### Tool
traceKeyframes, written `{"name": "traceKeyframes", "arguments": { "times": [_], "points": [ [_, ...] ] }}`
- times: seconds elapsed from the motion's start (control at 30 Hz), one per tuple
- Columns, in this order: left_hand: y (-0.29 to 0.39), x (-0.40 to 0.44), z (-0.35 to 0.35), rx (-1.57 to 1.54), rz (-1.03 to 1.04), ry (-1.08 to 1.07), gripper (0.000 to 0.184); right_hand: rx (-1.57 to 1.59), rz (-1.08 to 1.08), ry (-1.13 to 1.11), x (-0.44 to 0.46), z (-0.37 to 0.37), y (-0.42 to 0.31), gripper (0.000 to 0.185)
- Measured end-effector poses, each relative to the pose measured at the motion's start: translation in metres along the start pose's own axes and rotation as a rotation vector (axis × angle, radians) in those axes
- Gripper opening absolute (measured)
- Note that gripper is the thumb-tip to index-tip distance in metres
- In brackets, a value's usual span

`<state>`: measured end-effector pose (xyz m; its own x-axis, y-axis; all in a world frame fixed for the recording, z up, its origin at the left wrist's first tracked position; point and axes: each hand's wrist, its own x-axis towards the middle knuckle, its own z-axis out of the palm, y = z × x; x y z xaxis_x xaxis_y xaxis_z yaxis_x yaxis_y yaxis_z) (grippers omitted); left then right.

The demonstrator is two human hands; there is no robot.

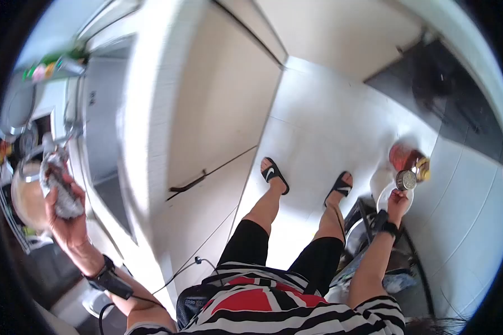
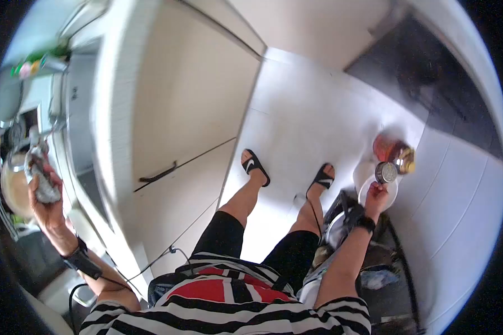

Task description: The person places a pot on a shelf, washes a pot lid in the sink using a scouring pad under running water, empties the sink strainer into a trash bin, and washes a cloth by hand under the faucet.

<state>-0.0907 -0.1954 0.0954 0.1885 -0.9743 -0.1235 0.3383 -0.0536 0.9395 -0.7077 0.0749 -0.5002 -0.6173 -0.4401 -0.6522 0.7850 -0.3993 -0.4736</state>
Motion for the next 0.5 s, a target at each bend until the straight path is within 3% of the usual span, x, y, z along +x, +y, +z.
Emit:
{"name": "traceKeyframes", "arguments": {
  "times": [0.03,0.1,0.17,0.2,0.3,0.37,0.43,0.5],
  "points": [
    [0.011,-0.008,-0.008,-0.051,0.008,0.001,0.052,-0.024,-0.054,-0.147,-0.022,0.053,-0.003,0.004],
    [0.033,-0.021,-0.028,-0.126,0.041,0.018,0.051,-0.249,-0.124,-0.255,-0.135,0.225,-0.005,0.01],
    [0.057,-0.039,-0.057,-0.076,0.126,0.122,0.05,-0.503,-0.135,-0.749,-0.224,0.333,-0.008,0.008],
    [0.048,-0.006,-0.045,-0.037,0.116,0.207,0.05,-0.668,-0.094,-0.831,-0.222,0.406,0.015,0.008],
    [0.049,-0.004,-0.076,-0.043,0.176,0.323,0.05,-1.166,-0.277,-1.196,-0.308,0.527,0.056,0.011],
    [0.042,-0.004,-0.087,-0.066,0.188,0.38,0.051,-1.361,-0.327,-1.553,-0.343,0.597,0.104,0.012],
    [0.056,0.001,-0.112,-0.136,0.169,0.484,0.051,-1.591,-0.624,-1.913,-0.411,0.664,0.156,0.01],
    [0.047,0.001,-0.127,-0.137,0.136,0.56,0.052,-1.669,-0.982,-2.209,-0.41,0.69,0.232,0.009]
  ]
}}
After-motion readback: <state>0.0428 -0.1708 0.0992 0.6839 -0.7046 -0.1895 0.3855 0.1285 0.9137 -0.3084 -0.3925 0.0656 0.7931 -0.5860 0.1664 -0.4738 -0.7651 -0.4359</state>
